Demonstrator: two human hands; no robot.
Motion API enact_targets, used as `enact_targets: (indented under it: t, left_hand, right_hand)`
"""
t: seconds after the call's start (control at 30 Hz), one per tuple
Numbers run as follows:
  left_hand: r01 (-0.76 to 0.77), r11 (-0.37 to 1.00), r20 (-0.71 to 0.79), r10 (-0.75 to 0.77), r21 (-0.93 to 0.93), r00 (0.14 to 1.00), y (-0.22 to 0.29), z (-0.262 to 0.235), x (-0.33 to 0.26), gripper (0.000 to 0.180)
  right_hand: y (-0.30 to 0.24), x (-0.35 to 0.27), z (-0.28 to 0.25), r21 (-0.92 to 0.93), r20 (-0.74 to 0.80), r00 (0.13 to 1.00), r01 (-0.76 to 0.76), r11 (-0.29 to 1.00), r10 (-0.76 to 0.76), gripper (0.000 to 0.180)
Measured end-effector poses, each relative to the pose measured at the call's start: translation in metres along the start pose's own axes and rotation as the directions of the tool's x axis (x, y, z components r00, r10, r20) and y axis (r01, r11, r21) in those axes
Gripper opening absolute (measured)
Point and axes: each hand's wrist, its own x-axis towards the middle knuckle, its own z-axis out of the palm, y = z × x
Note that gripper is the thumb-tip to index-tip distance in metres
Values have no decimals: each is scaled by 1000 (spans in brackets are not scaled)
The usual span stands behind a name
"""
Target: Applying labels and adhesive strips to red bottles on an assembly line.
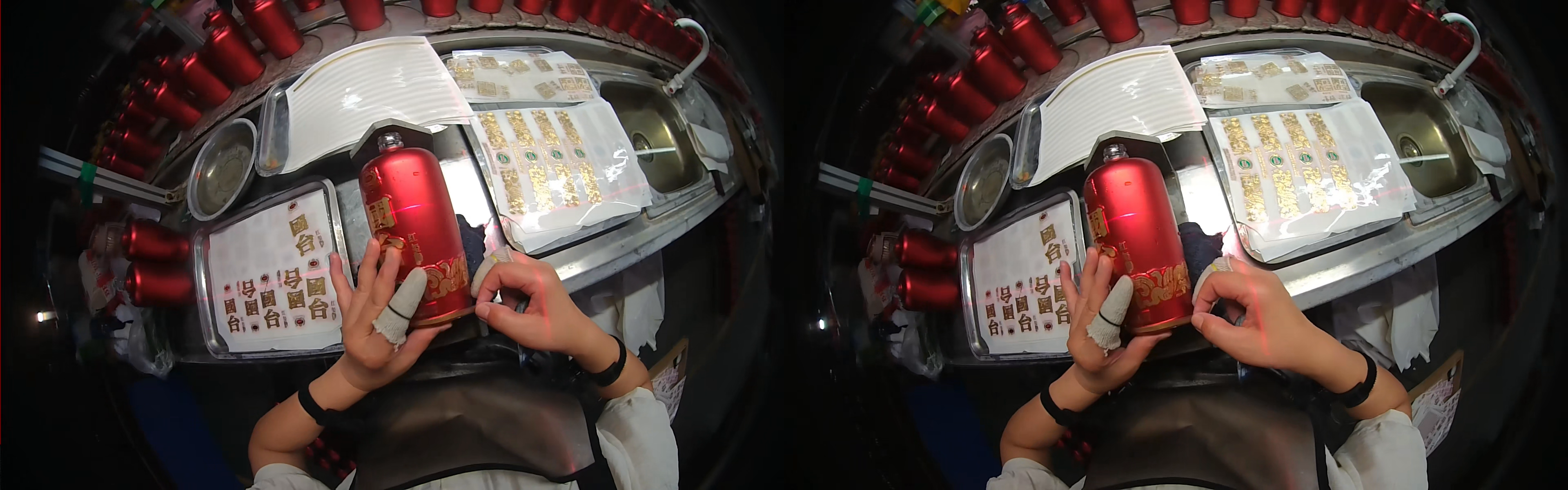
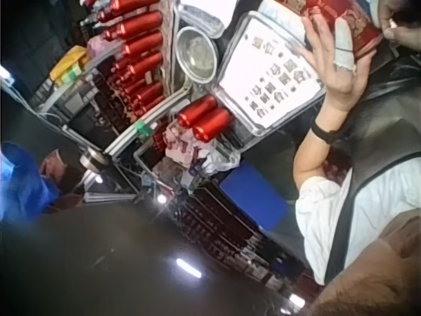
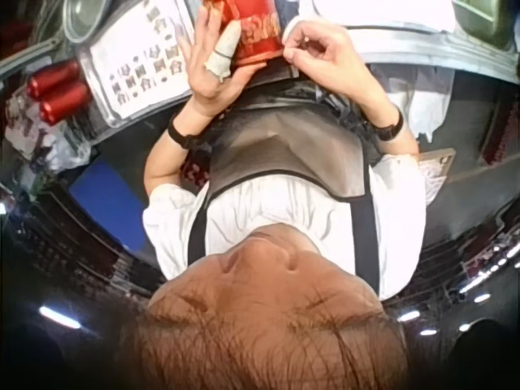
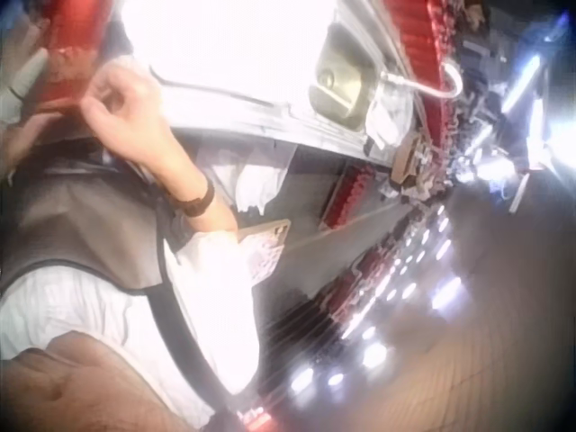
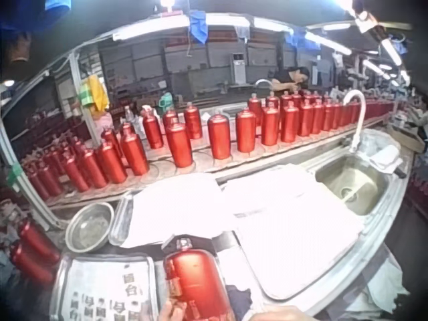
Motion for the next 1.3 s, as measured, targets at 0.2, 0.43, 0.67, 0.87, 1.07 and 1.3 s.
enact_targets:
  t: [0.2,0.43,0.67,0.87,1.07,1.3]
  left_hand:
    - [-51,999,65,51,-4,997,-10,-9,-46,53]
    - [-122,986,75,114,114,991,0,-6,-25,41]
    - [-179,963,61,170,201,984,28,6,24,28]
    - [-88,995,-41,89,45,995,-1,4,-4,70]
    - [-11,999,11,11,-35,1000,-10,-9,-45,63]
    - [-67,996,70,62,60,996,-7,-4,-47,42]
  right_hand:
    - [-3,0,-4,-9,-7,999,-37,999,37,10]
    - [6,3,-3,36,-8,999,-42,998,43,9]
    - [5,0,1,6,0,997,-78,997,78,9]
    - [-5,3,2,-72,43,999,5,997,-2,10]
    - [-15,-2,-5,45,28,999,-19,999,17,11]
    - [-11,-1,-4,60,-20,1000,-18,998,20,9]
